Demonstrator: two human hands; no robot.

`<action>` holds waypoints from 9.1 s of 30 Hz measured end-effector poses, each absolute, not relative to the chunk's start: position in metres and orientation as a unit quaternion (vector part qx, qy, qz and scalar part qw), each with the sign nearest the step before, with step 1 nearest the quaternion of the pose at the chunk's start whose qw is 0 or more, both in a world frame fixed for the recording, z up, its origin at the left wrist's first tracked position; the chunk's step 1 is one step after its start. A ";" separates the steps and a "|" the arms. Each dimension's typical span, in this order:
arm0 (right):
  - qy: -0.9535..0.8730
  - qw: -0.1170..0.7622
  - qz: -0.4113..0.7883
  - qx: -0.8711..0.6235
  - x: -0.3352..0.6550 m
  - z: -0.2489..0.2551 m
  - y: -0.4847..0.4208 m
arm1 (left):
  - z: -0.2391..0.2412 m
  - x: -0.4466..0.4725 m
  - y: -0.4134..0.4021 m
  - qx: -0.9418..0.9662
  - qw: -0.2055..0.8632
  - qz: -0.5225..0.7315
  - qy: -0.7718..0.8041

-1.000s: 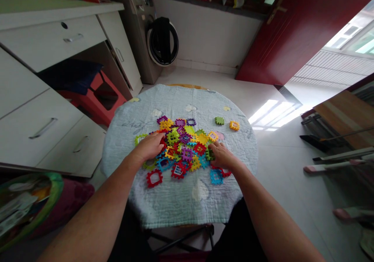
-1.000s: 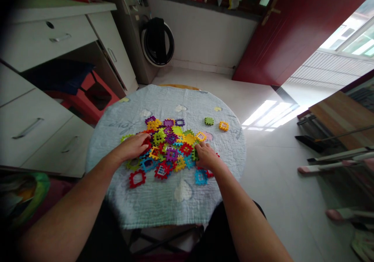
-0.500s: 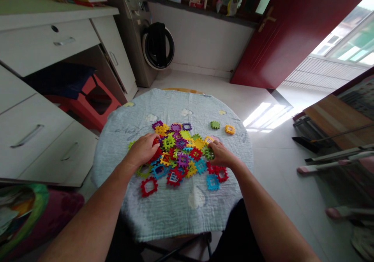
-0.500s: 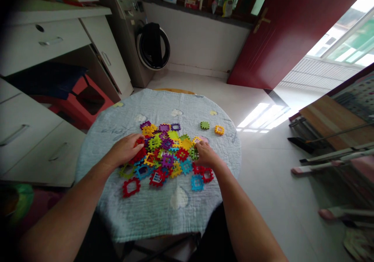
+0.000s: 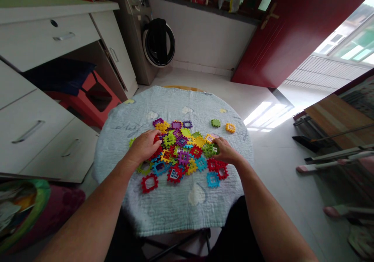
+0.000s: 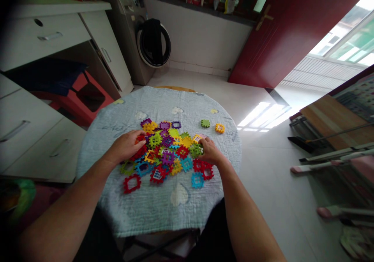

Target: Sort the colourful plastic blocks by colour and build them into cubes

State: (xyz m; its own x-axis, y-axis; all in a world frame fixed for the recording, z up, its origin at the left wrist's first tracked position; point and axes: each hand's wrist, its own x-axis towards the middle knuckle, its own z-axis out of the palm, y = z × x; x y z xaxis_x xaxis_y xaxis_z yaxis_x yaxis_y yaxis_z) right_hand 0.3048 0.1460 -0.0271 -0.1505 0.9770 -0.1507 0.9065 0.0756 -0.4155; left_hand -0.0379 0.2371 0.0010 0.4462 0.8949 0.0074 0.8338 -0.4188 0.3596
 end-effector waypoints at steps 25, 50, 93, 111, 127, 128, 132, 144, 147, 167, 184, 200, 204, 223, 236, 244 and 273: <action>-0.721 0.079 0.130 -0.676 0.324 -0.023 0.177 | 0.004 -0.034 0.237 0.831 0.163 0.078 0.527; -0.719 -0.073 0.077 -0.687 0.386 -0.045 0.304 | -0.001 -0.045 0.244 0.830 0.144 0.085 0.532; -0.600 0.138 0.236 -0.752 0.325 0.005 0.102 | -0.012 -0.031 0.232 0.865 0.149 0.103 0.469; -0.639 -0.064 0.198 -0.741 0.310 -0.033 0.086 | -0.023 -0.045 0.248 0.862 0.133 0.018 0.489; -0.702 0.073 0.187 -0.683 0.285 -0.018 0.105 | -0.023 -0.048 0.244 0.847 0.140 0.004 0.513; -0.704 0.057 0.185 -0.683 0.281 -0.021 0.107 | -0.023 -0.048 0.244 0.848 0.142 0.002 0.511; -0.687 0.003 0.173 -0.705 0.276 -0.030 0.111 | -0.023 -0.048 0.245 0.853 0.145 -0.012 0.502; -0.745 -0.040 0.146 -0.649 0.273 -0.030 0.092 | -0.016 -0.047 0.241 0.844 0.129 0.027 0.520; -0.747 -0.050 0.144 -0.648 0.272 -0.030 0.095 | -0.014 -0.047 0.239 0.845 0.132 0.022 0.518; -0.395 0.424 0.679 -0.450 0.237 -0.008 0.113 | 0.000 -0.040 0.207 0.819 0.190 0.177 0.512; -0.389 0.468 0.597 -0.522 0.255 -0.020 0.208 | 0.004 -0.026 0.210 0.820 0.207 0.236 0.479; -0.619 -0.002 0.092 -0.780 0.264 -0.049 0.317 | 0.002 -0.027 0.214 0.813 0.210 0.237 0.489; -0.651 -0.050 0.101 -0.751 0.276 -0.040 0.323 | 0.002 -0.027 0.214 0.813 0.212 0.231 0.490; -0.698 -0.096 0.084 -0.704 0.277 -0.035 0.339 | 0.003 -0.026 0.213 0.816 0.212 0.212 0.494; -0.701 -0.077 0.074 -0.705 0.269 -0.028 0.333 | 0.004 -0.026 0.214 0.820 0.213 0.200 0.493; -0.761 0.021 0.113 -0.638 0.216 -0.046 0.307 | -0.003 -0.034 0.219 0.827 0.185 0.194 0.495; -0.718 0.103 0.140 -0.674 0.219 -0.032 0.305 | -0.011 -0.036 0.223 0.845 0.202 0.072 0.490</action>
